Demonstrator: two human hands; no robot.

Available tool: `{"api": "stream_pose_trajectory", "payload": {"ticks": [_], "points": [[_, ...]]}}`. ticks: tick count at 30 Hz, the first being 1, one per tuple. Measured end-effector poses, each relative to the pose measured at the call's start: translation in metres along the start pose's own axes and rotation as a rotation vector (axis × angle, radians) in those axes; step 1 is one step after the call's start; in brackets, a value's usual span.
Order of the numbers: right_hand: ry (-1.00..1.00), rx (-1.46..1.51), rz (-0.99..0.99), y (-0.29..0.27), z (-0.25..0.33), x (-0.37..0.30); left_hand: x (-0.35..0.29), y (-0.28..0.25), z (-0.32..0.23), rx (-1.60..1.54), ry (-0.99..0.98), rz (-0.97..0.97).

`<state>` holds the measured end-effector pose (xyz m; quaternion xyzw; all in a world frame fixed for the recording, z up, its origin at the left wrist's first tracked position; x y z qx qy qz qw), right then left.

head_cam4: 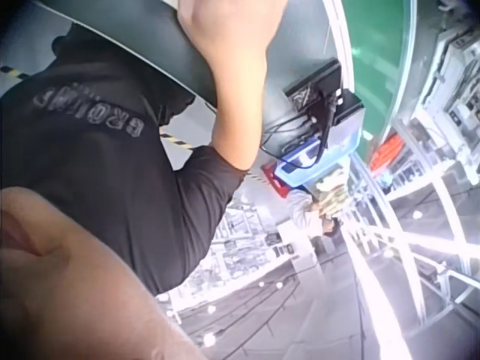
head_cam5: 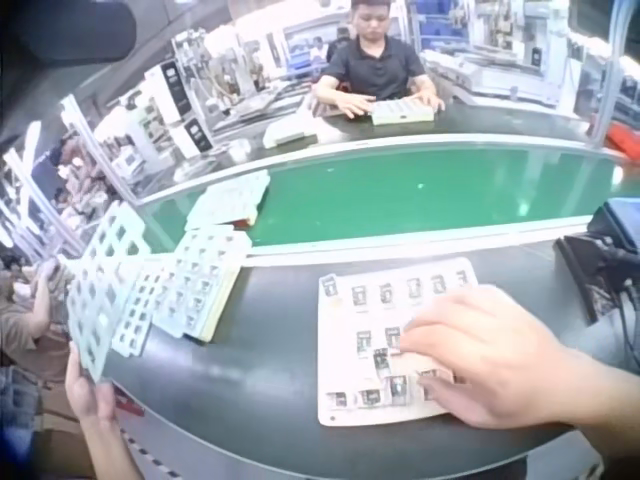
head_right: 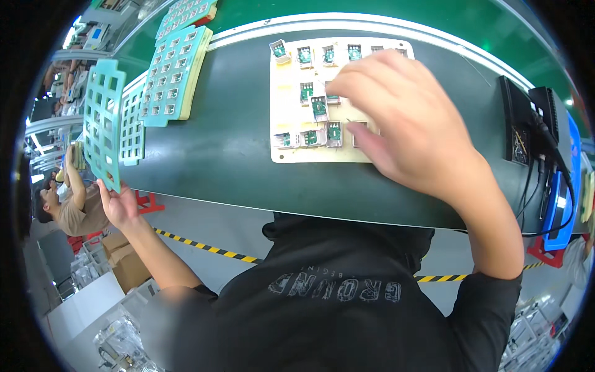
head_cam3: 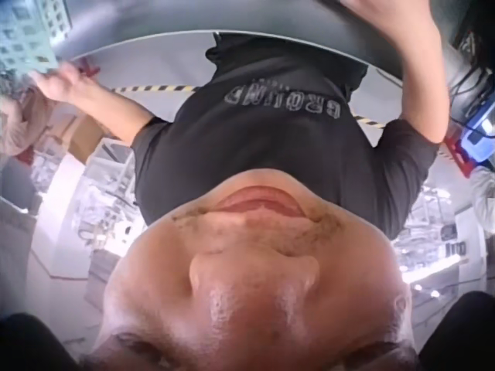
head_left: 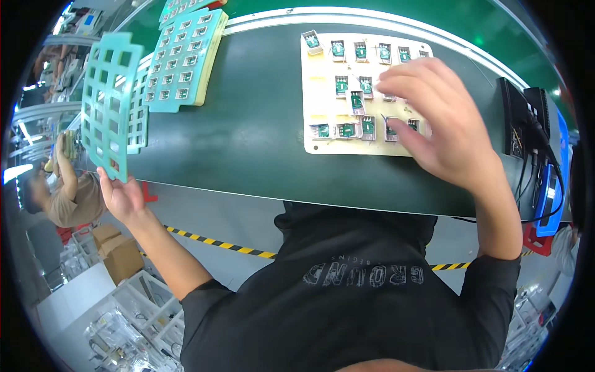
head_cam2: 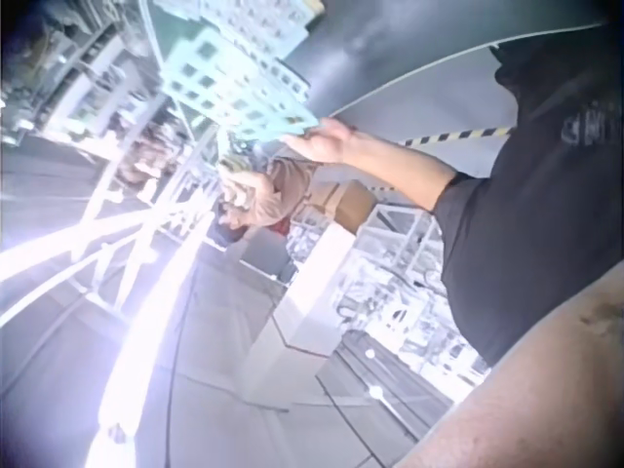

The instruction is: Soldering small electronic components onto PCBs in an assembly line environment.

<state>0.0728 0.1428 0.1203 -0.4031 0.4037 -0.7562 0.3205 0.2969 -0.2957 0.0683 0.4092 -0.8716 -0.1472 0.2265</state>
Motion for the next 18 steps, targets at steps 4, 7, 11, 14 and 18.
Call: {"api": "stream_pose_trajectory", "payload": {"ticks": [4,7,11,14,18], "points": [[-0.051,0.000,0.083,0.021,0.001,0.012,0.019,-0.065,0.007,-0.025,0.031,-0.105],[-0.037,-0.009,0.113,0.029,0.002,0.012,0.029,-0.099,0.013,0.010,0.047,-0.140],[-0.030,-0.050,0.127,0.035,0.002,0.013,0.030,-0.122,0.021,0.107,0.040,-0.237],[-0.005,-0.035,0.077,0.031,-0.002,0.016,0.031,-0.127,0.032,0.143,0.015,-0.225],[0.055,-0.037,0.021,0.020,-0.006,0.025,0.036,-0.139,0.044,0.185,0.005,-0.254]]}}
Point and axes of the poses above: each hand's wrist, its own x-axis towards the middle knuckle, its own y-axis out of the palm, z = x × y, the point moved 10 cm from there along x, towards the middle knuckle, and after that the axes turned 6 degrees about y, right-handed, at the moved point
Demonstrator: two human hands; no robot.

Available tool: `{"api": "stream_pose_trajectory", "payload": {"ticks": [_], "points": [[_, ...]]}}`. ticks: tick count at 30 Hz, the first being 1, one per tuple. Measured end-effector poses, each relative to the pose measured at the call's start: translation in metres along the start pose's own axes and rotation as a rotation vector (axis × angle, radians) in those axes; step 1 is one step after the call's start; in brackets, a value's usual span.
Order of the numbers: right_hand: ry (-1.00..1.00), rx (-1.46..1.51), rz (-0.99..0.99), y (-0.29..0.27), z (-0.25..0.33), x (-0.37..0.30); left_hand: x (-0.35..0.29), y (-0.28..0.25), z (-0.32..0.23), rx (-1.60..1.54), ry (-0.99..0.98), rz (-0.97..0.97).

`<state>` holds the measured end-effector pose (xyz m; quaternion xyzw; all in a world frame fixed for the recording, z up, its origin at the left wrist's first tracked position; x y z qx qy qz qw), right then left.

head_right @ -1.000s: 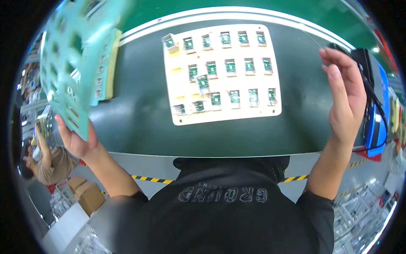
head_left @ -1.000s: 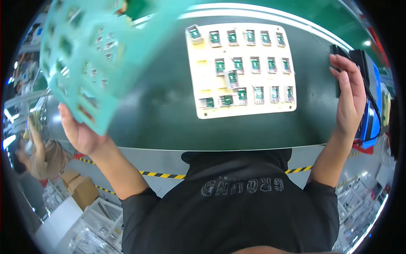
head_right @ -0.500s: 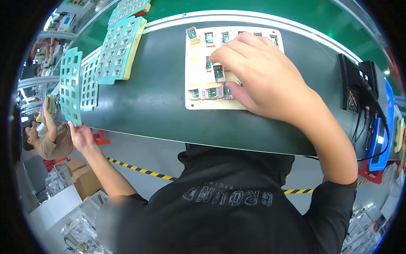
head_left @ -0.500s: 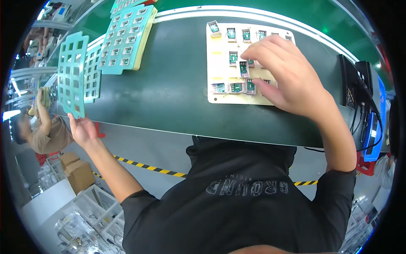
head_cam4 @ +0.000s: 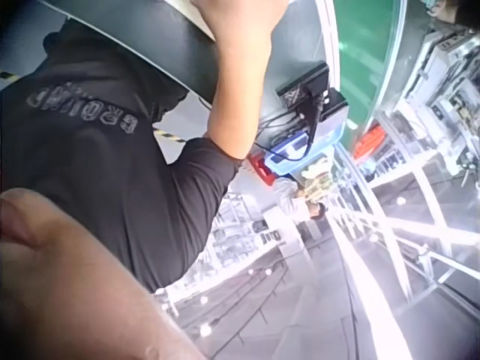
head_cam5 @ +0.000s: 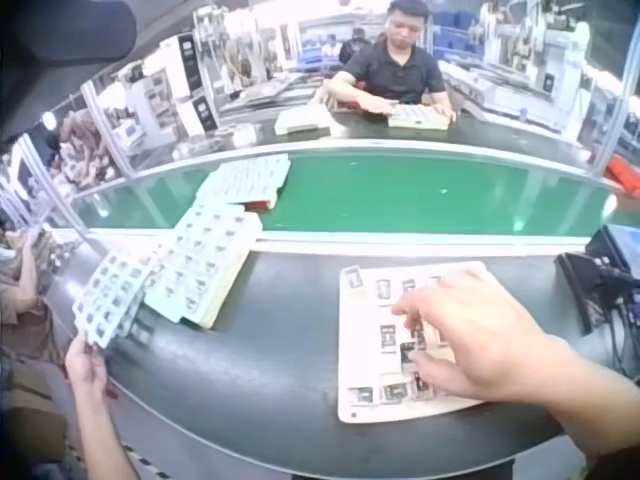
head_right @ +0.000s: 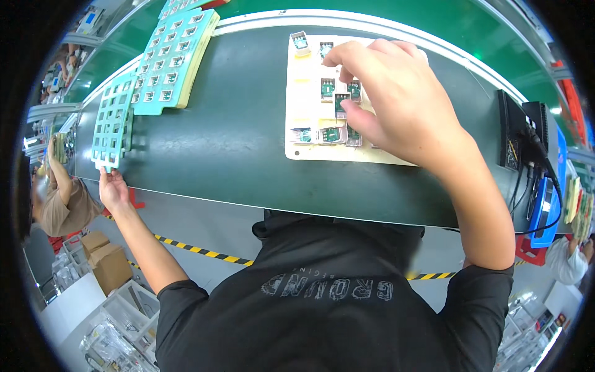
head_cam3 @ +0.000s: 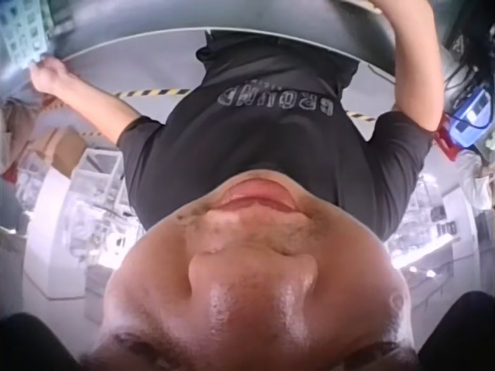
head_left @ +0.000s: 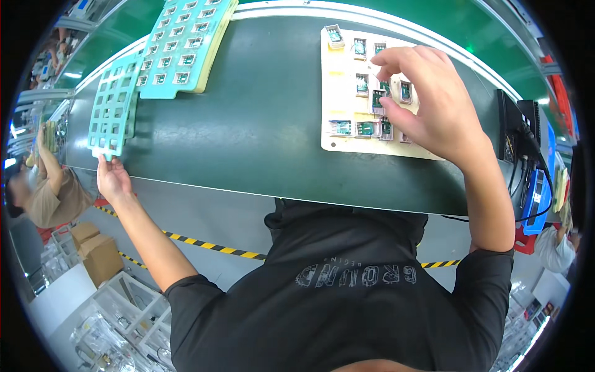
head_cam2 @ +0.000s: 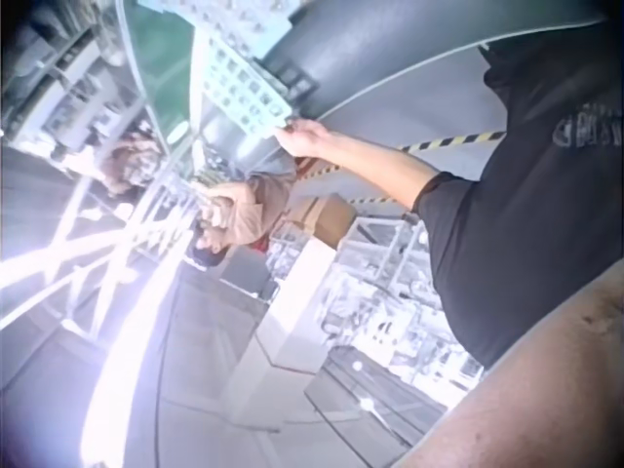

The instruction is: Soldering small electronic components onto PCBs in an assembly line environment.

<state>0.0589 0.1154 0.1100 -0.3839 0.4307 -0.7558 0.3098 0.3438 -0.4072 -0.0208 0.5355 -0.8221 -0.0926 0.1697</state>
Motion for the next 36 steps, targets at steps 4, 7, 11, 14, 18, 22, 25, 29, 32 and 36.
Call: {"api": "stream_pose_trajectory", "payload": {"ticks": [4,7,11,14,18,22,25,29,32,36], "points": [[-0.062,-0.068,0.106,0.007,0.010,0.006,0.015,-0.029,0.007,0.110,-0.121,-0.081],[-0.040,-0.025,0.185,0.011,0.011,0.004,0.016,-0.042,0.007,0.374,-0.175,-0.167],[-0.051,-0.064,0.239,0.022,0.008,0.003,0.010,-0.033,-0.011,0.680,-0.140,-0.202],[-0.036,-0.075,0.245,0.023,0.008,0.004,-0.005,-0.011,-0.033,0.842,-0.118,-0.202],[-0.033,-0.006,0.100,0.006,0.009,0.010,-0.070,0.064,-0.095,1.235,0.186,-0.254],[0.021,-0.011,0.096,0.015,0.013,0.025,-0.154,0.185,-0.087,0.781,0.583,0.157],[0.001,-0.073,0.137,0.037,0.020,0.031,-0.216,0.260,-0.065,0.802,0.551,0.544],[0.011,-0.085,0.175,0.044,0.023,0.035,-0.264,0.319,-0.043,0.763,0.534,0.881],[-0.032,-0.181,0.128,0.041,0.028,0.036,-0.280,0.341,-0.034,0.721,0.598,0.936],[-0.019,-0.173,0.101,0.038,0.027,0.032,-0.290,0.360,-0.022,0.747,0.566,0.948]]}}
Point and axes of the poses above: each hand's wrist, its own x-axis towards the middle knuckle, its own y-axis out of the palm, z = x × y, the point moved 10 cm from there along x, towards the middle knuckle, and after that the axes turned 6 degrees about y, right-handed, at the moved point
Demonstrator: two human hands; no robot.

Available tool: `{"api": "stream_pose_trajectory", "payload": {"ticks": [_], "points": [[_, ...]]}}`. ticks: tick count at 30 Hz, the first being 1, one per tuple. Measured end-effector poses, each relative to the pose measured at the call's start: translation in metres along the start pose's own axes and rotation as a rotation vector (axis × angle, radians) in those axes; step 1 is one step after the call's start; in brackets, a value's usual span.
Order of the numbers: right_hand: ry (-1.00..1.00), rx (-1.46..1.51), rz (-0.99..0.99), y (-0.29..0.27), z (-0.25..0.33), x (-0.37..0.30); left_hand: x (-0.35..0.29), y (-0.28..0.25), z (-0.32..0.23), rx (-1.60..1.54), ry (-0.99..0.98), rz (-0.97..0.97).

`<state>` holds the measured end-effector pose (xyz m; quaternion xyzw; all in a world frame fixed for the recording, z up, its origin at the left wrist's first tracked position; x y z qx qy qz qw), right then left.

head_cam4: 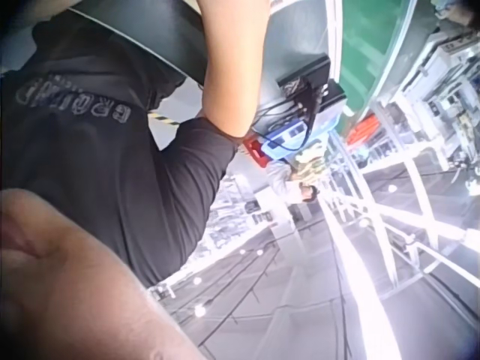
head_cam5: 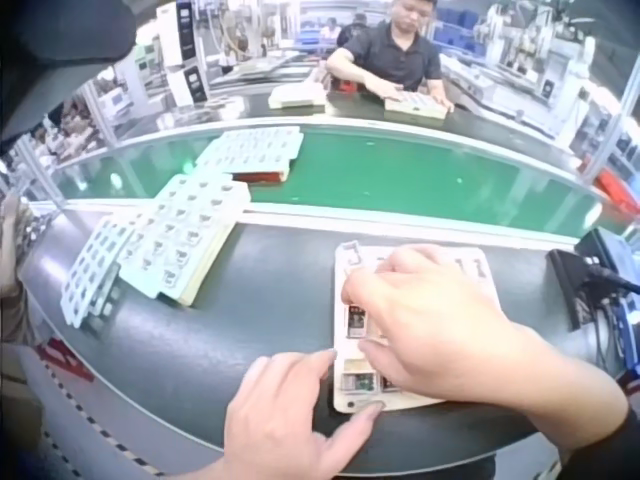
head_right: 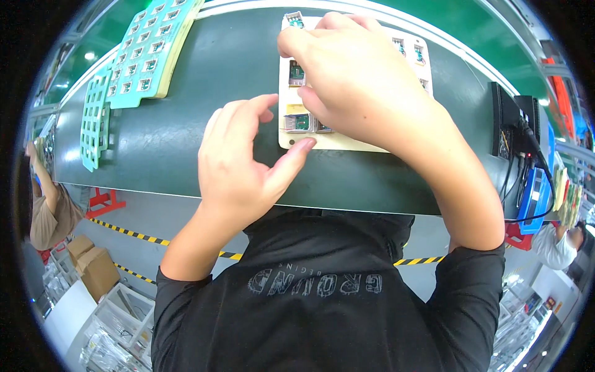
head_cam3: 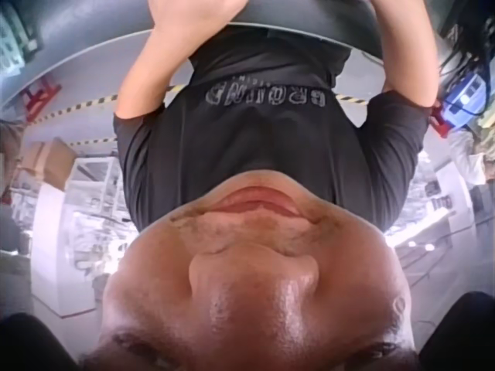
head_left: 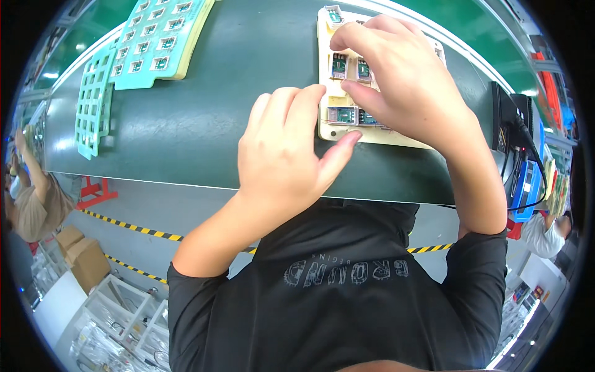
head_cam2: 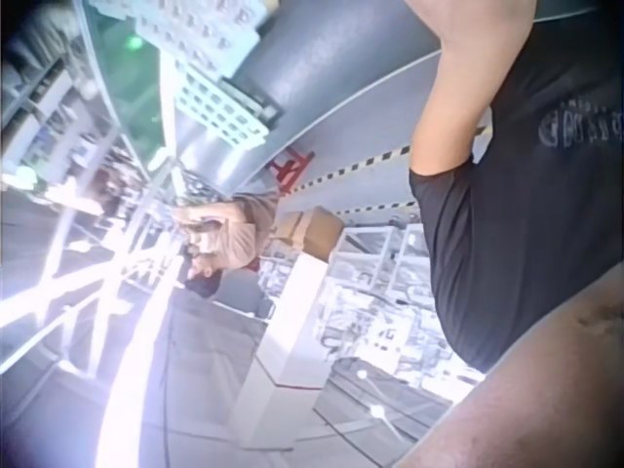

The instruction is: Soldering small electronic components onto PCBs in an assembly line environment.

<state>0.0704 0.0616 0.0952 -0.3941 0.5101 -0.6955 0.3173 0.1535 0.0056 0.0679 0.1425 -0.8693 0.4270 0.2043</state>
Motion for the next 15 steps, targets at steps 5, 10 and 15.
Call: {"api": "stream_pose_trajectory", "payload": {"ticks": [5,10,15], "points": [[-0.089,0.066,0.048,-0.019,0.006,-0.020,0.004,0.012,0.000,0.050,-0.018,0.000],[-0.090,0.102,0.197,-0.014,0.009,-0.036,0.005,0.013,-0.001,-0.018,-0.048,0.006],[-0.110,0.120,0.130,-0.020,0.011,-0.043,0.007,0.011,0.000,-0.047,-0.035,0.003]]}}
Point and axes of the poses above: each hand's wrist, its own x-axis towards the middle knuckle, its own y-axis out of the palm, z = x × y, the point moved 10 cm from there along x, towards the middle knuckle, and after that the axes turned 6 degrees about y, right-handed, at the moved point
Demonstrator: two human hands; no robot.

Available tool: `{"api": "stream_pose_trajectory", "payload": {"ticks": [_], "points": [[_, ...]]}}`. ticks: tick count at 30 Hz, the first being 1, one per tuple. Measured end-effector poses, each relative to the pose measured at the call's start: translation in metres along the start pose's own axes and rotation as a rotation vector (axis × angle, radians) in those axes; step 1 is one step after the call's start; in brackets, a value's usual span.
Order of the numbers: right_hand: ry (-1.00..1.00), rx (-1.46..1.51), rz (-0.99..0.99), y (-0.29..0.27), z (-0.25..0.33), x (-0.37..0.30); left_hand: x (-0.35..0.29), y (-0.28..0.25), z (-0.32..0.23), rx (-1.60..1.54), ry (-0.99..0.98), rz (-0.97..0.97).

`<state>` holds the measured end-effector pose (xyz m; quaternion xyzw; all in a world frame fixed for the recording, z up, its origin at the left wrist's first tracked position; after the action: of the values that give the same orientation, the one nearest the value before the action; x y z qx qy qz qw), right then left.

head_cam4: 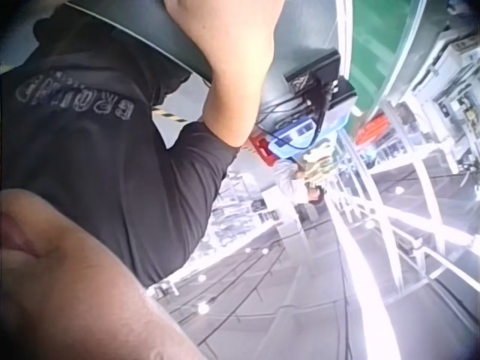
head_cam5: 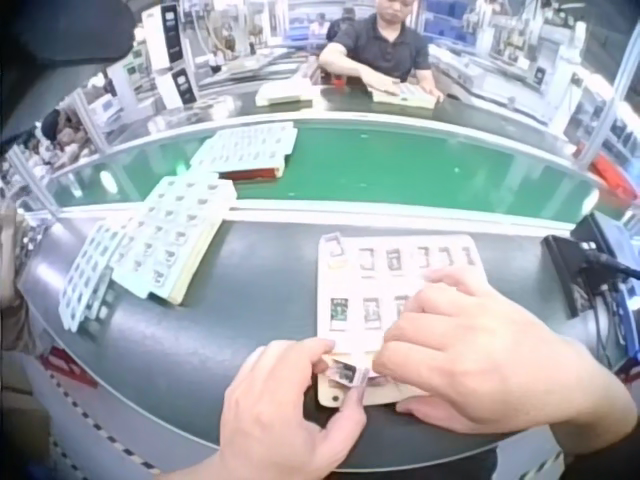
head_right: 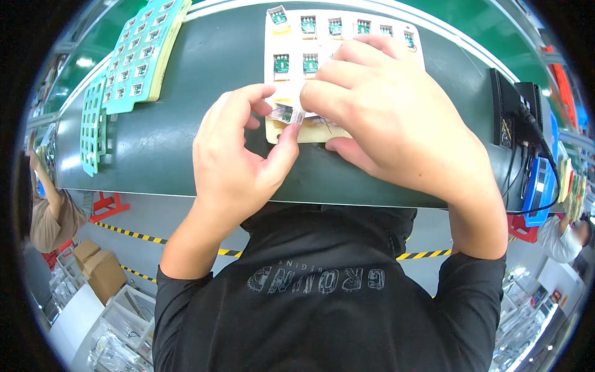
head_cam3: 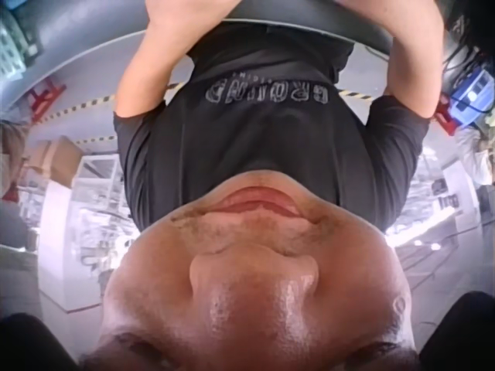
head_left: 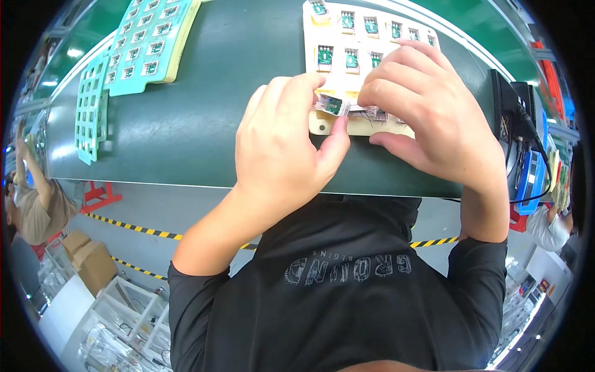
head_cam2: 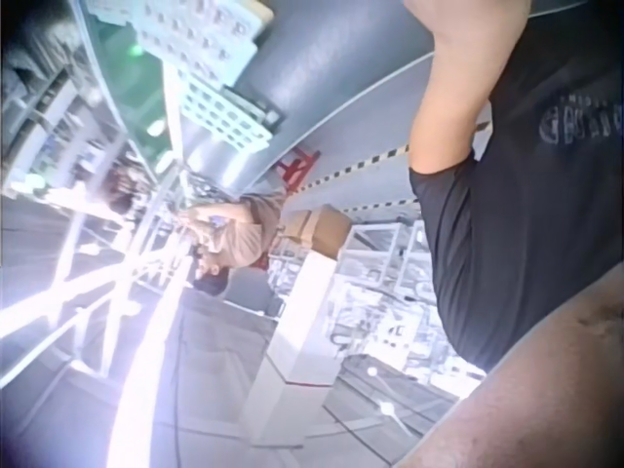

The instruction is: Soldering small electronic components onto PCBs in an assembly line environment.

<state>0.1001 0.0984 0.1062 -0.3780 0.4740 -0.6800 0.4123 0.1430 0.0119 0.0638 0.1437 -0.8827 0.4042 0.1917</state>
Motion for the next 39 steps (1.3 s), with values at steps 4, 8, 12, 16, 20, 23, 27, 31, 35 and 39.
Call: {"api": "stream_pose_trajectory", "payload": {"ticks": [4,8,12,16,20,23,27,31,35,39], "points": [[-0.005,-0.037,-0.053,0.002,-0.002,-0.001,0.000,0.005,0.002,0.069,-0.045,0.048],[-0.018,-0.106,-0.037,0.006,-0.002,-0.002,0.002,0.006,0.001,0.083,-0.035,0.030],[-0.034,-0.110,-0.070,0.003,0.001,-0.002,0.002,0.008,0.007,-0.013,-0.083,0.048],[-0.010,-0.088,-0.100,-0.005,0.002,-0.005,0.003,0.002,0.003,-0.079,-0.060,0.041],[0.112,-0.108,-0.172,-0.014,-0.003,-0.011,0.004,-0.006,-0.002,-0.045,-0.004,0.026],[0.169,-0.107,-0.225,-0.007,-0.004,-0.015,0.002,-0.006,0.000,0.048,0.009,0.040],[0.217,-0.065,-0.231,-0.002,-0.004,-0.019,0.000,-0.003,0.005,-0.024,-0.087,0.135],[0.144,0.033,-0.261,-0.009,-0.005,-0.018,-0.001,-0.009,0.003,0.004,-0.056,0.146],[0.075,0.050,-0.219,-0.002,-0.008,-0.010,-0.004,-0.010,0.001,0.040,-0.004,0.112],[0.076,-0.002,-0.161,0.008,-0.009,-0.008,-0.007,-0.006,0.004,0.053,-0.041,0.110]]}}
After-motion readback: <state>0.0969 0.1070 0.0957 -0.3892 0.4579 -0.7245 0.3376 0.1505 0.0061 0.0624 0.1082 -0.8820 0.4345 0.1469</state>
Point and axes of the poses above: each hand's wrist, its own x-axis towards the middle knuckle, its own y-axis out of the palm, z = x × y, the point moved 10 cm from there along x, towards the middle knuckle, and after that the axes turned 6 degrees about y, right-handed, at the moved point
